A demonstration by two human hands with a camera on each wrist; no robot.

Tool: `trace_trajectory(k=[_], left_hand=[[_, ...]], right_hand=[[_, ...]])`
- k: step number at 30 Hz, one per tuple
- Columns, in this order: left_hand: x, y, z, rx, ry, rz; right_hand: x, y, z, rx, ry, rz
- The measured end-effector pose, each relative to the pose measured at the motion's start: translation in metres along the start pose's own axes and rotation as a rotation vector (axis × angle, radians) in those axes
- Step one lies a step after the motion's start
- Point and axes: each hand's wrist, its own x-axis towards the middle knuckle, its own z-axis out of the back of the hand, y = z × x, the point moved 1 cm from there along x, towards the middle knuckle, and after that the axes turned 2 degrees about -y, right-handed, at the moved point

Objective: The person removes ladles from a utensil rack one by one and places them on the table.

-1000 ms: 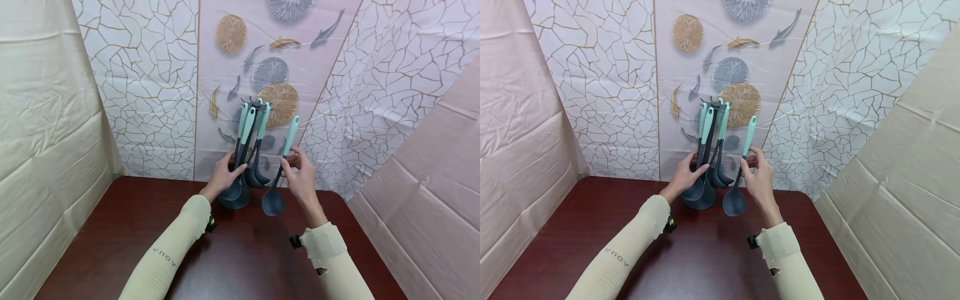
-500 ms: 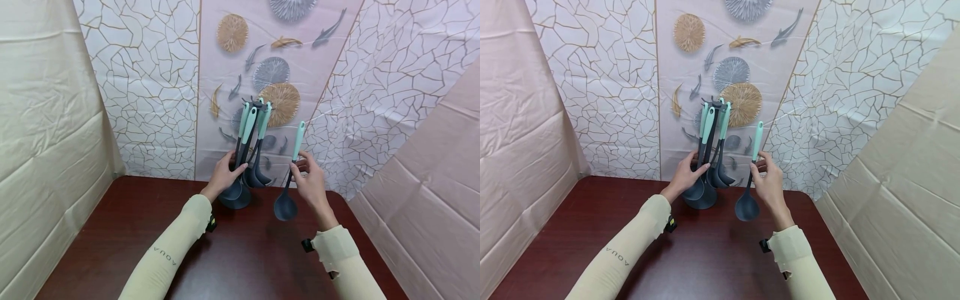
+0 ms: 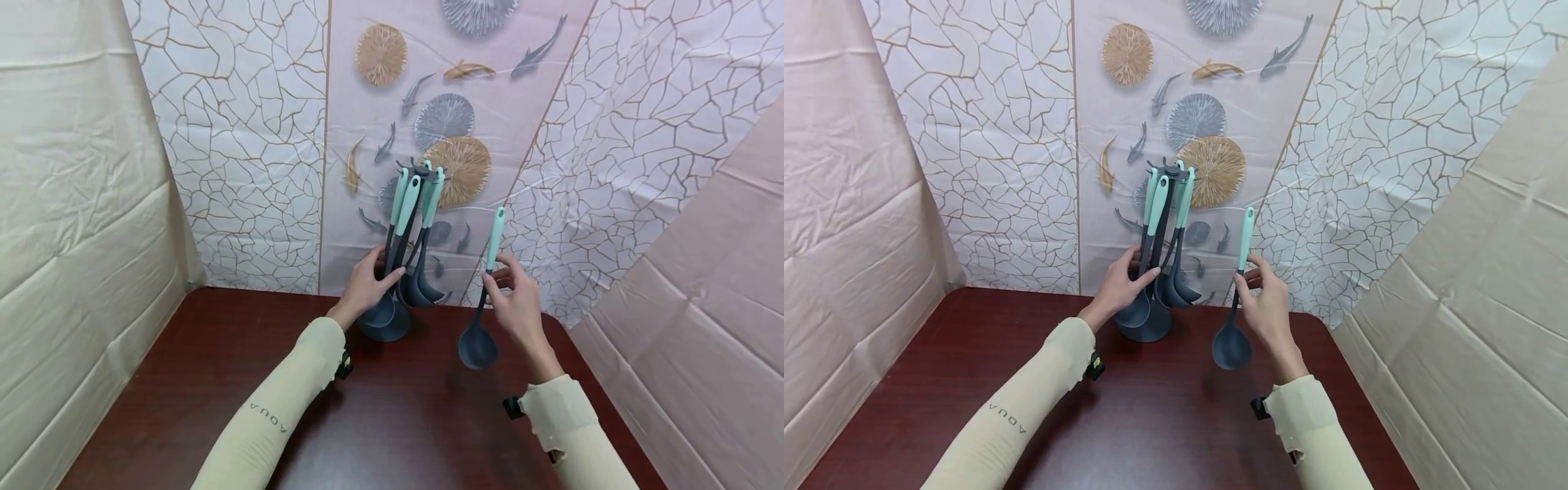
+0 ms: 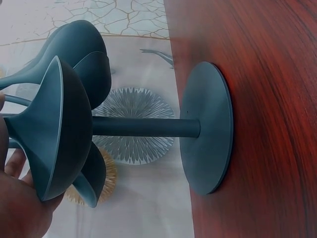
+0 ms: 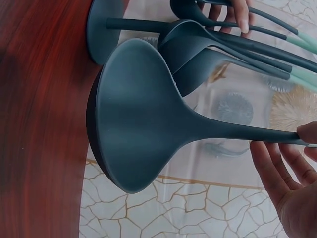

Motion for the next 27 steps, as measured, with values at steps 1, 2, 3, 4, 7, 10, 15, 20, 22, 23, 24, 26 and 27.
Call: trace_trajectory(k=[1,2,3,4,7,10,15,20,22,23,24,26,27], left_hand=[[0.000,0.000,0.000,0.000,-0.002,-0.002],[0.000,0.000,0.000,-0.001,-0.005,-0.005],[0.000,0.000,0.000,0.002,-0.006,-0.008],[0.000,-0.001,-0.001,0.005,-0.007,-0.011],[0.001,-0.001,-0.001,0.012,-0.003,-0.014],[0.002,-0.004,-0.001,0.006,0.000,-0.007],[0.006,-0.009,-0.001,-0.024,-0.001,-0.006],[0.007,-0.012,0.000,-0.041,0.001,0.001],[0.007,-0.012,0.000,-0.049,0.002,0.005],[0.008,-0.012,0.000,-0.052,0.003,0.006],[0.008,-0.012,0.000,-0.052,0.003,0.007],[0.008,-0.012,-0.001,-0.053,0.006,0.008],[0.008,-0.013,-0.001,-0.052,0.007,0.010]], right_hand=[[-0.001,-0.001,0.001,-0.004,0.003,-0.003],[-0.001,-0.001,0.002,-0.006,0.007,-0.008],[-0.002,-0.002,0.003,-0.011,0.011,-0.013],[-0.003,-0.003,0.004,-0.021,0.015,-0.016],[-0.005,-0.005,0.008,-0.038,0.023,-0.025],[-0.008,-0.007,0.010,-0.053,0.022,-0.026],[-0.011,-0.011,0.013,-0.060,0.016,-0.029],[-0.015,-0.014,0.015,-0.064,0.014,-0.033],[-0.015,-0.014,0.016,-0.078,0.011,-0.033],[-0.016,-0.015,0.017,-0.088,0.011,-0.033],[-0.016,-0.016,0.018,-0.101,0.009,-0.031],[-0.016,-0.017,0.020,-0.122,0.010,-0.030],[-0.017,-0.018,0.021,-0.127,0.011,-0.032]])
